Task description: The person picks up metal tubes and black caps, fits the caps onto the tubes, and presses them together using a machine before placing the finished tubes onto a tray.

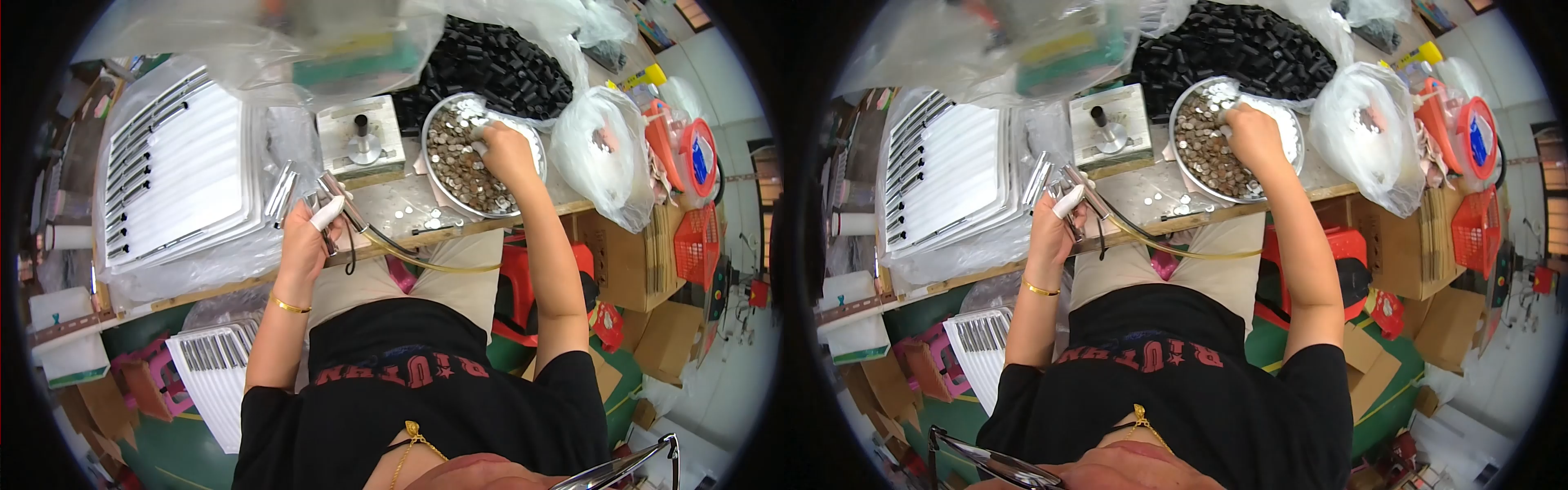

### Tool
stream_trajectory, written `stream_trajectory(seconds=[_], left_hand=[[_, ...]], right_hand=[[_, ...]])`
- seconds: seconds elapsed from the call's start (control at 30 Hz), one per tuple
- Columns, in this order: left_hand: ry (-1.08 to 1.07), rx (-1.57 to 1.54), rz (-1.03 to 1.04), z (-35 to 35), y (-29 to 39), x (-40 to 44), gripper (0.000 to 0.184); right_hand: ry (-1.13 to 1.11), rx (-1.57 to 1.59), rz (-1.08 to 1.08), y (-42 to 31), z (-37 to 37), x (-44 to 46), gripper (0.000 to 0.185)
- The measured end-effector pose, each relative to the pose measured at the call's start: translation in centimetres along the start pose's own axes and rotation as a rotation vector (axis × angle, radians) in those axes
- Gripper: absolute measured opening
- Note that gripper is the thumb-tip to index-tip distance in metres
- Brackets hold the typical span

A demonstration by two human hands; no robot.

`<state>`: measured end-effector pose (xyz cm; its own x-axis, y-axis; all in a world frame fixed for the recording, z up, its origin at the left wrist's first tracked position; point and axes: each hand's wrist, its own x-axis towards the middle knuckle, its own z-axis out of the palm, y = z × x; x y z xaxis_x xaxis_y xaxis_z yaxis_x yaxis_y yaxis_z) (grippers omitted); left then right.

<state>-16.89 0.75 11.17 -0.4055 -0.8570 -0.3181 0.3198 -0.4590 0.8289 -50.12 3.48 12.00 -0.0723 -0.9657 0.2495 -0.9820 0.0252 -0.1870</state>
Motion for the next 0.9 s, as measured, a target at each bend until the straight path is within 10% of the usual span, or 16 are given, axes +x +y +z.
stream_trajectory(seconds=[0.13, 0.23, 0.9], left_hand=[[0.054, -0.006, -0.007, -0.9, -0.5, 0.5, 0.016], [0.042, -0.022, -0.011, -0.2, -0.8, 0.8, 0.013], [-0.013, -0.247, 0.038, 0.0, 2.2, 0.1, 0.007]], right_hand=[[-0.099, 0.552, 0.426, -4.1, -2.9, 0.9, 0.017], [-0.011, 1.095, 0.290, -8.3, -2.1, 2.7, 0.019], [0.167, 0.515, -0.019, -15.1, -2.6, 5.7, 0.019]])
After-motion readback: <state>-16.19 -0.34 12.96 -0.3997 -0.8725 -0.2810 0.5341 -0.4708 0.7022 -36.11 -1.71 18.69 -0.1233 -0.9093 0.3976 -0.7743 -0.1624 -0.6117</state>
